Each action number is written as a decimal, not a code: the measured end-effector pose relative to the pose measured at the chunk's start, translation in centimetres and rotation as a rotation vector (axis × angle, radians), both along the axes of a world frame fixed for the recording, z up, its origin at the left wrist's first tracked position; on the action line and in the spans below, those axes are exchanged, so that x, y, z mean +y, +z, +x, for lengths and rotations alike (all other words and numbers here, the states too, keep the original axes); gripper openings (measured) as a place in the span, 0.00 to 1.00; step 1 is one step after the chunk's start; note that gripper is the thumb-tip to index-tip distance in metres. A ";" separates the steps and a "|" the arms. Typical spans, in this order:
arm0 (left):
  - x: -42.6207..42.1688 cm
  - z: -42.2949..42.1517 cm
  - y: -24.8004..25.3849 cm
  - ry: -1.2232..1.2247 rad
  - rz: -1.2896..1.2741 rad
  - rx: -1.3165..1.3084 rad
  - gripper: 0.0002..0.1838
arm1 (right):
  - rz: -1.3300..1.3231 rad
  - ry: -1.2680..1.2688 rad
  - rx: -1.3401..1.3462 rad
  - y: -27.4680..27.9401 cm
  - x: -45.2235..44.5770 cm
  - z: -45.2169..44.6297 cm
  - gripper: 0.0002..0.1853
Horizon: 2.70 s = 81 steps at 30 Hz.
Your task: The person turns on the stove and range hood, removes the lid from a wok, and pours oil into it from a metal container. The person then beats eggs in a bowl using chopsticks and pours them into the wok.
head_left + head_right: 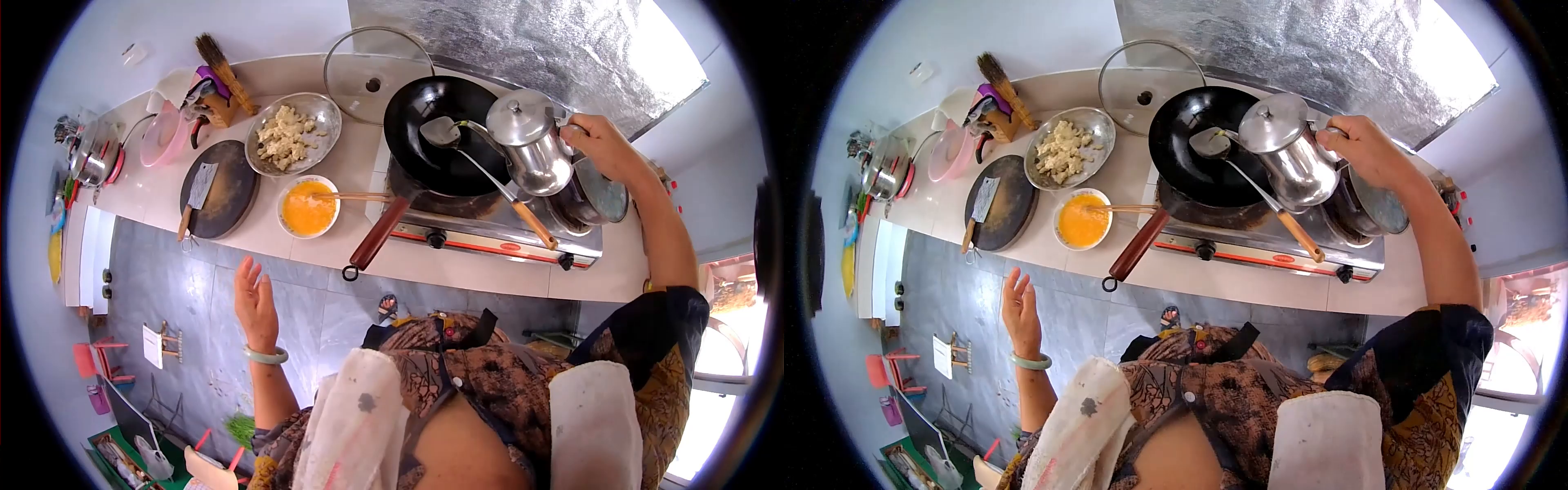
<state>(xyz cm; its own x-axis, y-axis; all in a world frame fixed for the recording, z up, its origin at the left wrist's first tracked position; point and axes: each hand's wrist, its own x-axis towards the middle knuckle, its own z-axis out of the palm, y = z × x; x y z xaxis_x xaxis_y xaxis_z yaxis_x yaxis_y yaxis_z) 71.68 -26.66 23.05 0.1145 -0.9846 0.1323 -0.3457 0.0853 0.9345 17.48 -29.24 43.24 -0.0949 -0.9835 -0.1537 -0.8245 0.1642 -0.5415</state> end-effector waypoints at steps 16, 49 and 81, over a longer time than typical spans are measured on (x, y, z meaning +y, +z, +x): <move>-0.2 1.0 -1.1 0.047 0.100 0.061 0.22 | -0.129 -0.081 0.091 -2.0 -5.7 -2.3 0.21; -2.8 -2.0 -2.6 -0.100 0.174 0.013 0.20 | 0.114 -0.276 0.089 -1.7 5.3 -4.2 0.16; 0.4 1.9 -4.5 0.025 0.202 0.066 0.20 | -0.088 -0.206 -0.083 -4.0 -6.0 0.9 0.21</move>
